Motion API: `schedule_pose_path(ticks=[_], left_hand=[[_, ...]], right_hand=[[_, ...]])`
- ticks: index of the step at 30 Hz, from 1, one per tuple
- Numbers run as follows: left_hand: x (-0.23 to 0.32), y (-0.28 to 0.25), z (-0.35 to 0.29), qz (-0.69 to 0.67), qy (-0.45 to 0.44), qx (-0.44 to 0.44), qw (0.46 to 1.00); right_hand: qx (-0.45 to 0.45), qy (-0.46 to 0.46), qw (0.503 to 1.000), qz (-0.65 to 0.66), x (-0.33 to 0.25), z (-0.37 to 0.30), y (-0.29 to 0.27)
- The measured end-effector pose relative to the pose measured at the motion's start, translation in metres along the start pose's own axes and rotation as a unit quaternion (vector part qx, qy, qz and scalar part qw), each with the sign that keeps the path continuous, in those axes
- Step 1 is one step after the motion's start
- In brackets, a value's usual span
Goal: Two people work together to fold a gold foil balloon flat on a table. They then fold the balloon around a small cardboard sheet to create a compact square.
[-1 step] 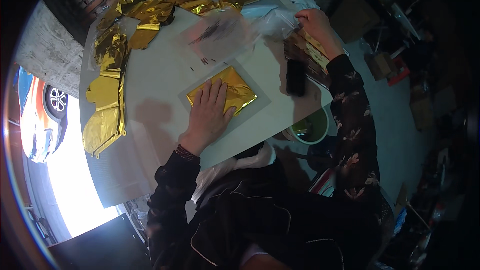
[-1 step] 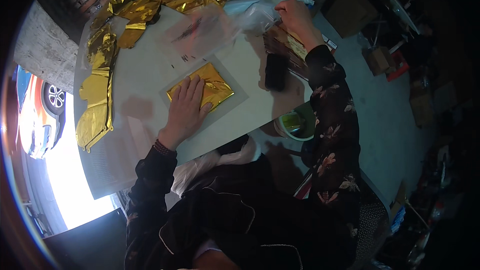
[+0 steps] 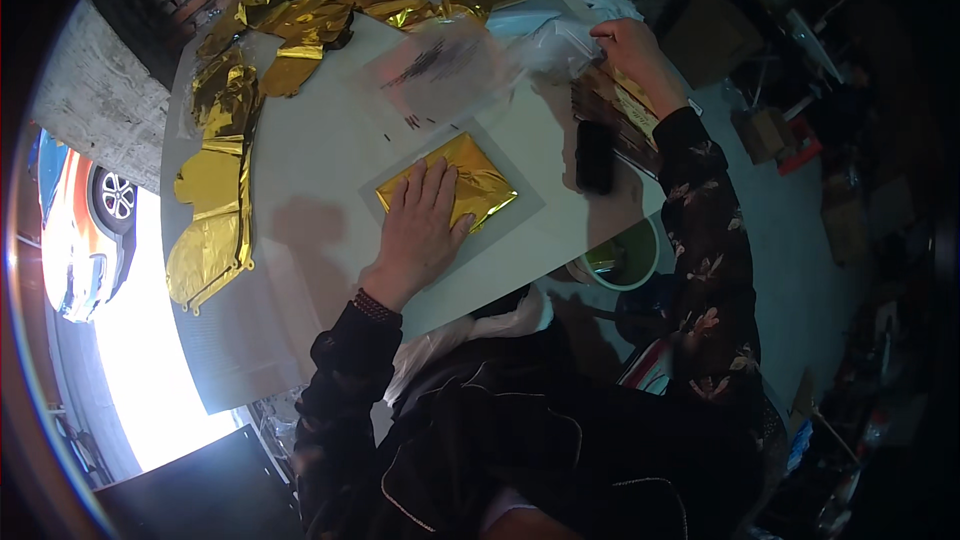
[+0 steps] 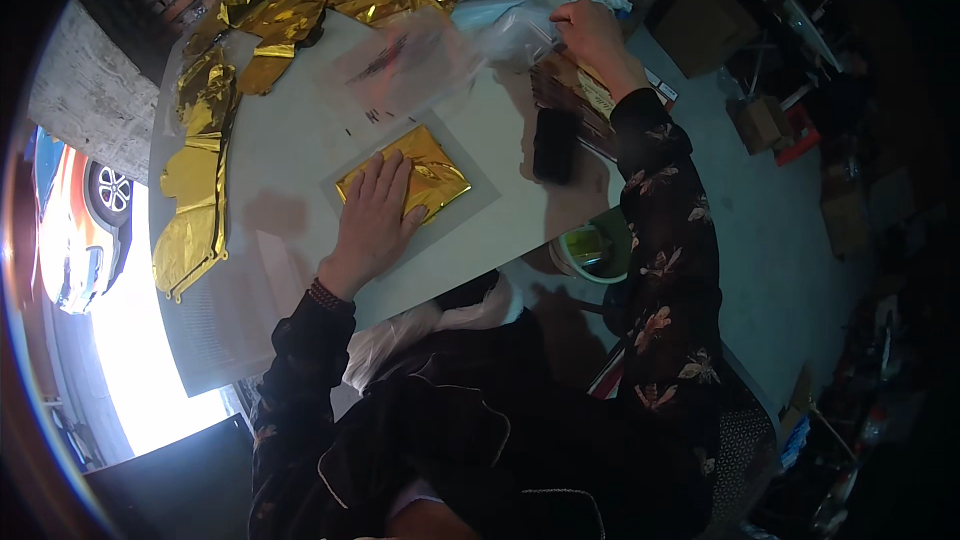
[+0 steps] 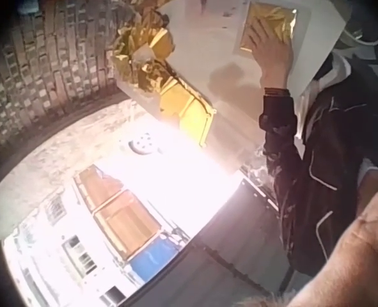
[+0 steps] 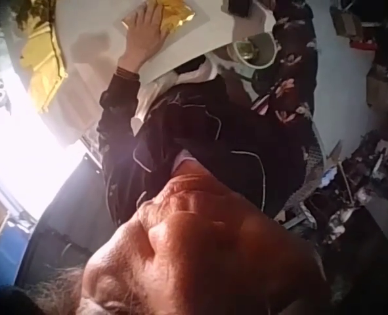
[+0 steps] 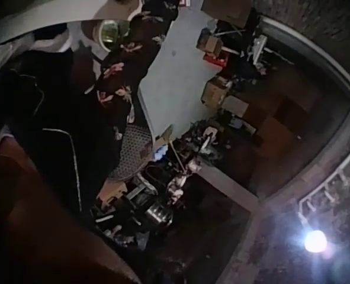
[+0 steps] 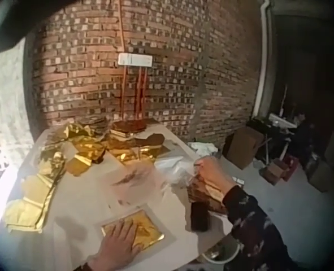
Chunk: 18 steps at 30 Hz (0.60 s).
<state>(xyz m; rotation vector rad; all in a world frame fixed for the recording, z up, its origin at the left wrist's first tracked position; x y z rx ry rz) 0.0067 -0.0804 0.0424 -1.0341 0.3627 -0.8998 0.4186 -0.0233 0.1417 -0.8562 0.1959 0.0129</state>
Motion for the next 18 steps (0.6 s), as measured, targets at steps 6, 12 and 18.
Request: schedule_pose_path(ticks=[6,12,18], left_hand=[[0.001,-0.001,-0.007,-0.001,-0.009,-0.005,1.0],[-0.014,-0.012,-0.004,-0.073,-0.055,0.083,0.992],[0.025,-0.06,-0.057,-0.303,-0.206,0.128,0.922]], right_hand=[[0.117,-0.041,0.991,-0.055,-0.043,-0.013,-0.013],[0.009,-0.039,0.966,0.256,-0.156,-0.111,-0.079],[-0.429,0.049,0.834,0.345,-0.167,-0.289,-0.057]])
Point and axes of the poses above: each hand's wrist, its own z-axis towards the middle knuckle, its own y-axis out of the palm, x = y × z, the point moved 2 cm from there along z, towards the middle knuckle, and after that the axes turned 15 degrees about x, right-handed, at the moved point
